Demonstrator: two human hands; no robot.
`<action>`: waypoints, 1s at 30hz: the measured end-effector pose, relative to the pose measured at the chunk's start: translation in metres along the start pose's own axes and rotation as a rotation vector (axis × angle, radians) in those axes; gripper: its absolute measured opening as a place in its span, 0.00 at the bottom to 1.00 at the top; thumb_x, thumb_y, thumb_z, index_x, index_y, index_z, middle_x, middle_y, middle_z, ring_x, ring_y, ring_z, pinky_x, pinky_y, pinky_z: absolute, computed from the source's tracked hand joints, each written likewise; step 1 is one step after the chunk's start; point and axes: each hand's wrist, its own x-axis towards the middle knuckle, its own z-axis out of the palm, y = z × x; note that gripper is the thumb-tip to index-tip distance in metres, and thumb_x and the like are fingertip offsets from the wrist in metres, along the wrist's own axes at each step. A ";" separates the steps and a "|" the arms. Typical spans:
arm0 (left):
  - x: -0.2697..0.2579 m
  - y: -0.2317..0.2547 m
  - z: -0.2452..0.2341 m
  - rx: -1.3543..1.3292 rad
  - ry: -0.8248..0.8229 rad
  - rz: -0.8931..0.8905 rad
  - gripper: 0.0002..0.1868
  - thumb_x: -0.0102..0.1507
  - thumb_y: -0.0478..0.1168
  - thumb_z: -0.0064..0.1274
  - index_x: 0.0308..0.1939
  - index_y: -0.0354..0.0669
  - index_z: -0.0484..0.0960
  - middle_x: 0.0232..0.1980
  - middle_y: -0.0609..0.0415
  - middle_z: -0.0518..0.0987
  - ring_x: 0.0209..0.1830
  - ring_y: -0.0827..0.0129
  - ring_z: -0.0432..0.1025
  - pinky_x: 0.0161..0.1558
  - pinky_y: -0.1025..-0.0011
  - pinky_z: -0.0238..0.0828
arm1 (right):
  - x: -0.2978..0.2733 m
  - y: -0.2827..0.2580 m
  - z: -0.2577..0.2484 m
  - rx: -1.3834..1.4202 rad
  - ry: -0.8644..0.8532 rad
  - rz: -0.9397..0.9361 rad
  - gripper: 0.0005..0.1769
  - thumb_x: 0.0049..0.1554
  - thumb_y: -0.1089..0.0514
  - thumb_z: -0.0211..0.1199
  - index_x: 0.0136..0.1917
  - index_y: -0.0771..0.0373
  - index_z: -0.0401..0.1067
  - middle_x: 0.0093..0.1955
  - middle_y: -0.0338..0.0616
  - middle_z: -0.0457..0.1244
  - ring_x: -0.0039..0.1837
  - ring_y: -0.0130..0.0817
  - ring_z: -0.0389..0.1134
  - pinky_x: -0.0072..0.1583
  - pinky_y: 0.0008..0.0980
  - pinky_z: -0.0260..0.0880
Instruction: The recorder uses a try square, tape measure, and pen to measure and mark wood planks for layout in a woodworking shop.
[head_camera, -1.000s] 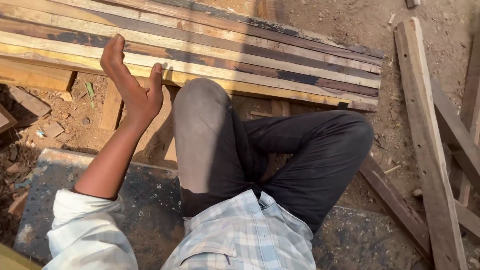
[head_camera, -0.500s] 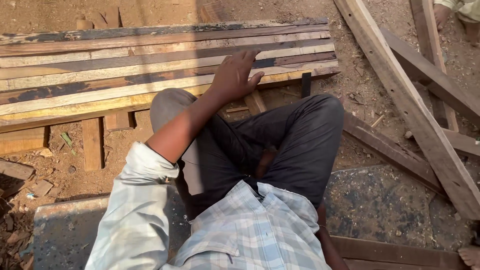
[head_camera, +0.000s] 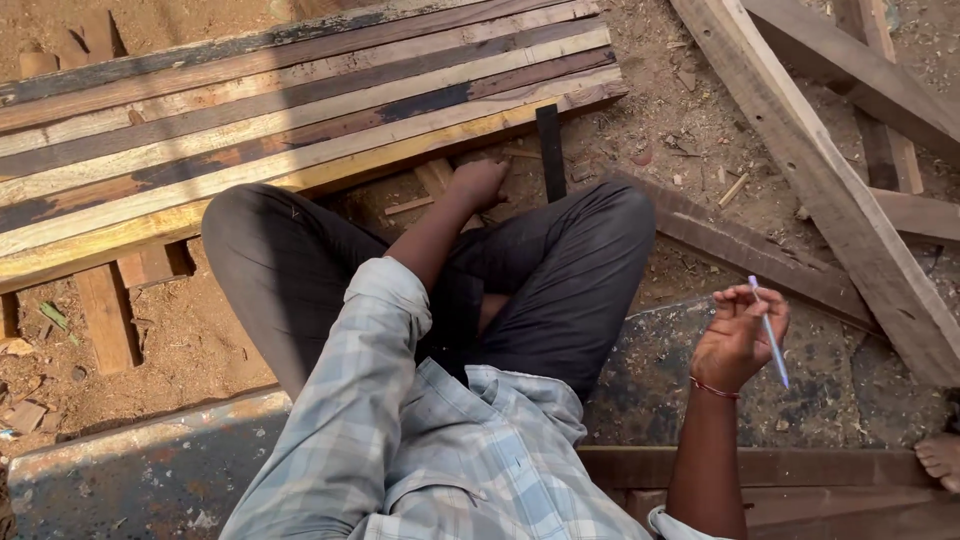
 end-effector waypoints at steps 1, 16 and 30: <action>0.006 0.007 0.003 -0.051 -0.099 -0.063 0.30 0.59 0.55 0.64 0.59 0.42 0.75 0.53 0.41 0.81 0.54 0.46 0.76 0.51 0.52 0.75 | 0.009 -0.002 0.011 0.081 -0.033 -0.074 0.15 0.72 0.58 0.60 0.66 0.70 0.66 0.59 0.52 0.65 0.59 0.36 0.70 0.64 0.38 0.77; 0.063 0.022 0.109 -0.215 -0.382 0.133 0.15 0.62 0.48 0.56 0.49 0.48 0.87 0.52 0.46 0.83 0.52 0.53 0.78 0.52 0.56 0.74 | 0.041 0.034 0.125 0.131 -0.090 0.151 0.33 0.71 0.36 0.51 0.59 0.73 0.69 0.54 0.56 0.66 0.55 0.41 0.70 0.59 0.40 0.76; 0.030 0.085 -0.027 -0.764 0.088 -0.033 0.22 0.63 0.57 0.62 0.35 0.38 0.88 0.26 0.48 0.83 0.22 0.67 0.76 0.28 0.66 0.69 | 0.061 0.057 0.133 0.094 -0.029 0.247 0.37 0.65 0.31 0.48 0.64 0.68 0.67 0.56 0.61 0.69 0.55 0.46 0.75 0.58 0.41 0.78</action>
